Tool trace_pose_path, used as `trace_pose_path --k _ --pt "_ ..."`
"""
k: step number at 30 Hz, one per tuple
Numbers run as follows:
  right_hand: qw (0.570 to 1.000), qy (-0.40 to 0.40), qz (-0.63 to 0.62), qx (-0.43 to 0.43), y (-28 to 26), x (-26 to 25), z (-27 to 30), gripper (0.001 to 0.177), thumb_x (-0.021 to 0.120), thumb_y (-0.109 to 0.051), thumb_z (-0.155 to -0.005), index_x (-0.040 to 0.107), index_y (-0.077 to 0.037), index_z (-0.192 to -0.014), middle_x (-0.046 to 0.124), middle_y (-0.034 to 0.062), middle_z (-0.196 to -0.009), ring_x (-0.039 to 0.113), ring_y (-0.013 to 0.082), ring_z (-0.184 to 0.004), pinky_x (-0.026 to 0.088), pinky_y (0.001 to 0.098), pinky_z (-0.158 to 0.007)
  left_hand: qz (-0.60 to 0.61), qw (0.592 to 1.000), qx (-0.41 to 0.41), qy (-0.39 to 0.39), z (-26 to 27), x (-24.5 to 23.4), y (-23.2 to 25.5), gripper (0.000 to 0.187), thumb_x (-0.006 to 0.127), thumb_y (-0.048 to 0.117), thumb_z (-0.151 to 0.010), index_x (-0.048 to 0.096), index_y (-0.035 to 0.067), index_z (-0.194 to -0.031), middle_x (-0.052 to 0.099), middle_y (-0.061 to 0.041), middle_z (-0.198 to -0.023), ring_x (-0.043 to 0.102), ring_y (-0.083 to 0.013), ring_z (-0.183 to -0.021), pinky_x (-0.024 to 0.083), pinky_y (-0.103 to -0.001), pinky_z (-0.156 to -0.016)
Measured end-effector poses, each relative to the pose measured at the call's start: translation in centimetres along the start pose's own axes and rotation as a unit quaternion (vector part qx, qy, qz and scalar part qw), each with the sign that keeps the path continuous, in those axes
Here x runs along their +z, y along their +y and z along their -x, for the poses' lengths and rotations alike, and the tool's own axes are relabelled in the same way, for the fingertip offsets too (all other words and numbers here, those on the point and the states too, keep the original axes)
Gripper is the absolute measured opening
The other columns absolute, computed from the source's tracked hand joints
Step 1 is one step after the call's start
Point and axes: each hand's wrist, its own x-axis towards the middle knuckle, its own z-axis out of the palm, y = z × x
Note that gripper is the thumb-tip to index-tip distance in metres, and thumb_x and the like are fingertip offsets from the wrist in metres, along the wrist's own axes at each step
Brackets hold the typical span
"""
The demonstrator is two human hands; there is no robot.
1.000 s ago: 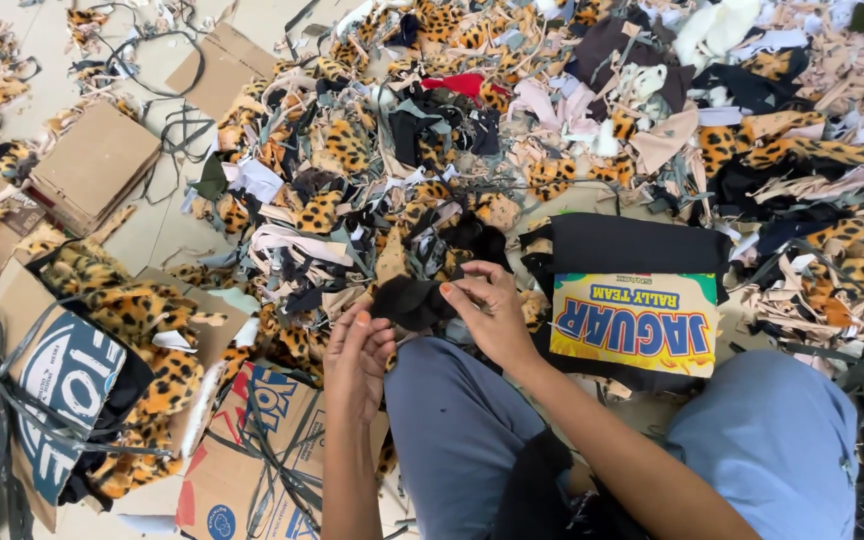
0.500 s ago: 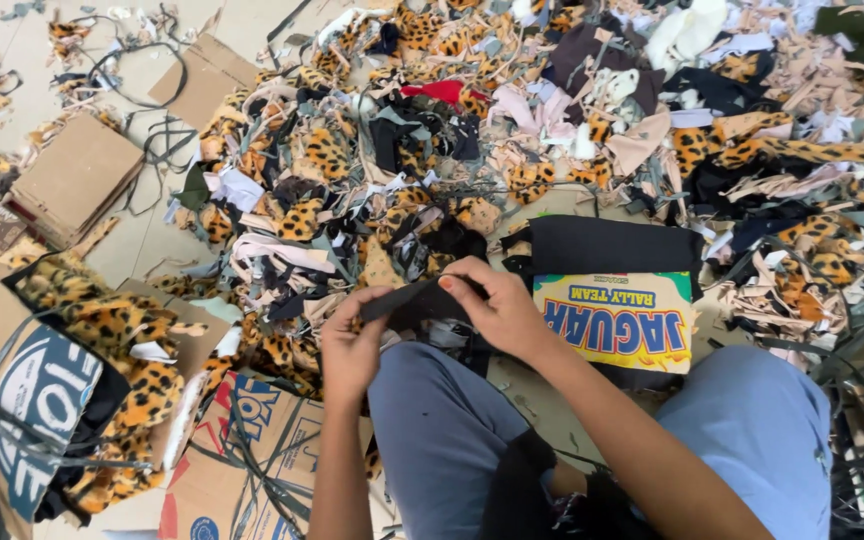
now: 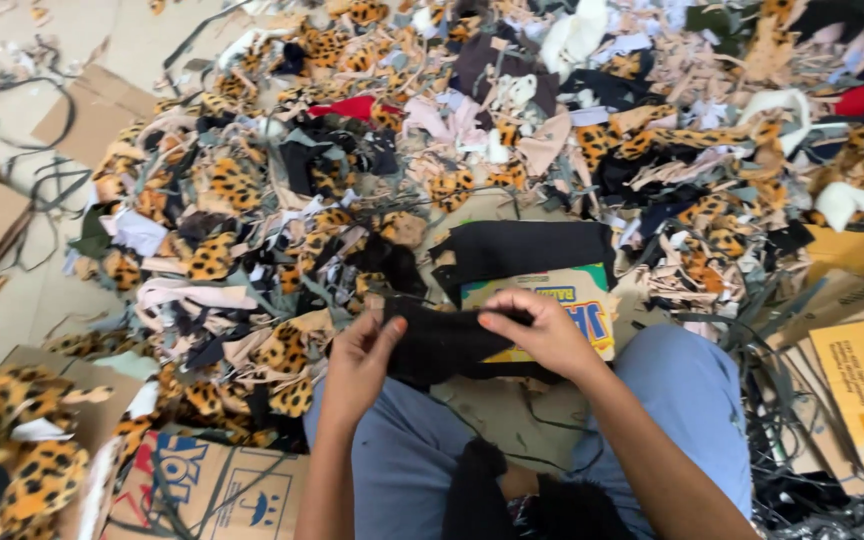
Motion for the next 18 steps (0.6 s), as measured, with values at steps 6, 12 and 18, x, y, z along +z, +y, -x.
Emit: trace_pose_path --k 6,12,18 --pt "0.997 0.015 -0.014 0.077 7.9 -6.0 3.2 0.017 0.079 -0.009 -0.086 0.077 -0.004 -0.102 0.078 0.0046 -0.087 0.065 0.0127 -0.081 0.057 0.0268 -0.068 -0.006 0.988 -0.1 -0.121 0.5 4.5 -3.1 0.01 0.075 0.011 -0.092 0.08 0.004 -0.088 0.071 -0.009 -0.062 0.061 -0.015 -0.055 0.051 -0.028 -0.058" --pt "0.992 0.12 0.043 -0.012 7.0 -7.9 2.6 0.025 0.075 0.005 -0.086 0.078 -0.006 -0.108 0.079 0.0093 -0.088 0.067 0.0112 -0.086 0.055 0.0306 -0.084 -0.125 0.989 0.071 -0.037 -1.4 8.0 2.6 0.015 0.068 0.005 -0.091 0.078 0.011 -0.1 0.074 -0.014 -0.079 0.071 -0.0322 -0.079 0.056 -0.041 -0.076" --pt "0.912 0.272 0.208 -0.225 5.7 -9.8 -0.7 0.034 0.071 0.009 -0.092 0.08 -0.021 -0.104 0.075 -0.0028 -0.106 0.062 0.025 -0.114 0.041 0.044 -0.106 -0.248 0.888 0.378 0.08 -2.2 10.9 2.6 0.031 0.071 0.0 -0.089 0.077 0.019 -0.113 0.065 -0.003 -0.094 0.062 -0.025 -0.086 0.052 -0.038 -0.079"
